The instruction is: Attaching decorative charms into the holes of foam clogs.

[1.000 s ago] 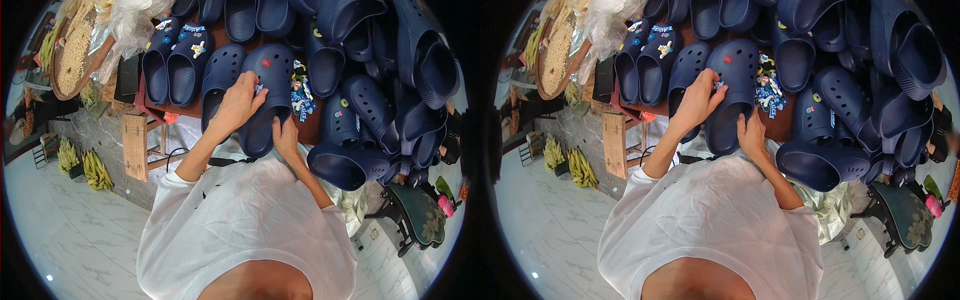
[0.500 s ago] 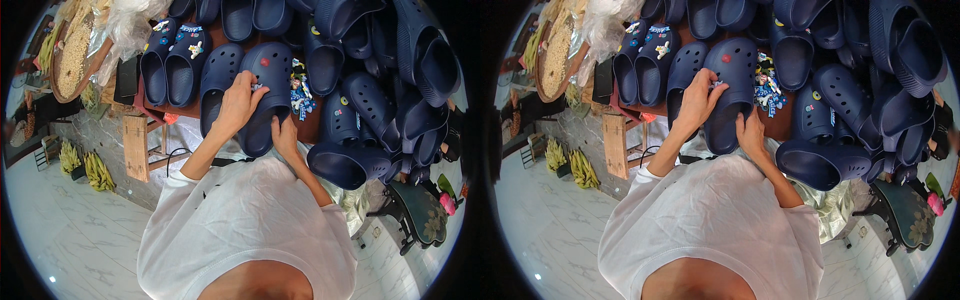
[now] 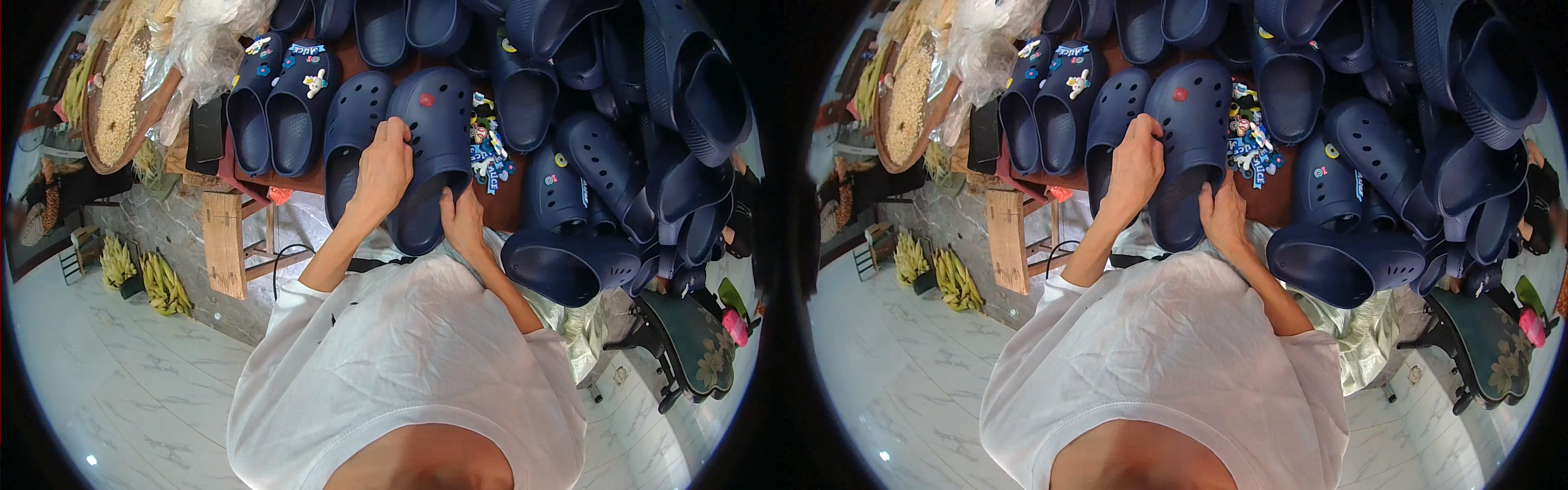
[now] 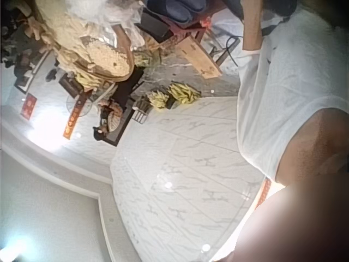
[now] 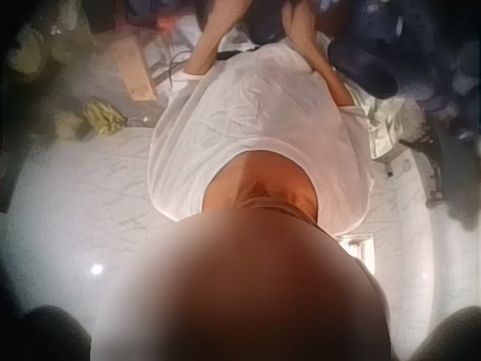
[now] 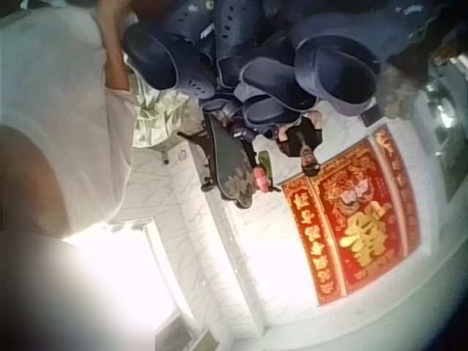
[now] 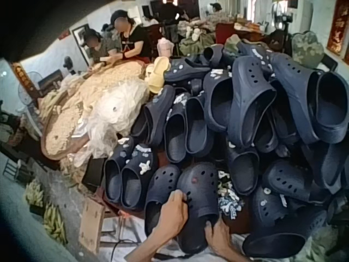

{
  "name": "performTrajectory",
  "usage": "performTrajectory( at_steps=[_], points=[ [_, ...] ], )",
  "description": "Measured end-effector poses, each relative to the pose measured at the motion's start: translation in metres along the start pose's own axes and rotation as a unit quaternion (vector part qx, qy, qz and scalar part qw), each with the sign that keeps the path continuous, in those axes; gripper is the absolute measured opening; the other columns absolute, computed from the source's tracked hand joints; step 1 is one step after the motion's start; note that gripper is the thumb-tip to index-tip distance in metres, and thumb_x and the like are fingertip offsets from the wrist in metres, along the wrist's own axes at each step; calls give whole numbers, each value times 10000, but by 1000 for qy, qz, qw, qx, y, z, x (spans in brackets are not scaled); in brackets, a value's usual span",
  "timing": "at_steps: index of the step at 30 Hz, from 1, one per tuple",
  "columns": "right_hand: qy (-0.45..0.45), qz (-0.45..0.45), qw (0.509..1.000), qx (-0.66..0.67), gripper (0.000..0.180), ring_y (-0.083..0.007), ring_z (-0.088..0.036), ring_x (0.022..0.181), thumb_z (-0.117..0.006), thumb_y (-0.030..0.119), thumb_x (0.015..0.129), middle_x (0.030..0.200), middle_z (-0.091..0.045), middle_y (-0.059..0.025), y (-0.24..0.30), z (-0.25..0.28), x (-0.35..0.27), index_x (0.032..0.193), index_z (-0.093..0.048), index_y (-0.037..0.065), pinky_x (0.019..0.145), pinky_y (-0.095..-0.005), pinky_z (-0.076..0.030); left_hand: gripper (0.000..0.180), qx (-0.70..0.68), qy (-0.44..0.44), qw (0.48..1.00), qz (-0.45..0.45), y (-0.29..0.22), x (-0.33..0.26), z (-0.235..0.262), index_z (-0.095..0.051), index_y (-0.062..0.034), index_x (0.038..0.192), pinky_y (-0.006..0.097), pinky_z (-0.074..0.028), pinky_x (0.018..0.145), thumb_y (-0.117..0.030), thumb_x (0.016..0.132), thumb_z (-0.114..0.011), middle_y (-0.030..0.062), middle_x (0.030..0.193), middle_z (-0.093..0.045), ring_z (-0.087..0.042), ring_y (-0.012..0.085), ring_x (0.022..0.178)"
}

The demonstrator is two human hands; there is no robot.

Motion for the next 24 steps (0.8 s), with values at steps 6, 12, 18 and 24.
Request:
performTrajectory(
  at_steps=[6, 12, 18, 24],
  points=[
    [21, -24, 999, 25, 425, -515, -597, 999, -526, 158, 949, 1111, -599, -350, 1, -2, 1, 1270, -435, -106, 847, -524, -487, 101, -18, -23, 998, -49, -26, 38, 13, -511, -23, 969, 511, -507, 682, -56, 885, -558, 205, 880, -590, -611, 455, 799],
    [1, 26, 1000, 10, 468, -523, -573, 1051, -535, 146, 947, 1186, -577, -345, -2, -4, 0, 1342, -406, -70, 882, -533, -470, 231, 42, 120, 986, -108, -70, 67, -53, -561, 4, 1027, 490, -544, 690, -35, 805, -610, 257, 933, -610, -654, 431, 793],
    [15, 15, 1000, 16, 494, -536, -550, 1088, -523, 158, 956, 1207, -559, -361, 0, -4, -1, 1368, -375, -71, 913, -532, -449, 322, 134, 159, 965, -159, -68, 74, -100, -569, 10, 1048, 422, -584, 646, -22, 744, -669, 245, 935, -620, -693, 358, 793],
    [14, 31, 999, 19, 479, -527, -546, 1098, -523, 146, 952, 1217, -561, -345, 3, 0, 0, 1371, -386, -43, 915, -529, -446, 309, 55, 119, 980, -148, -70, 65, -61, -567, -32, 1077, 450, -542, 685, -244, 888, -690, 196, 1005, -545, -652, 382, 864]
  ],
)
Point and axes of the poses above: each hand's wrist, its own x-axis towards the middle knuckle, its own z-axis out of the back of the hand, y = z × x, the point moved 6 cm from there along x, towards the middle knuckle
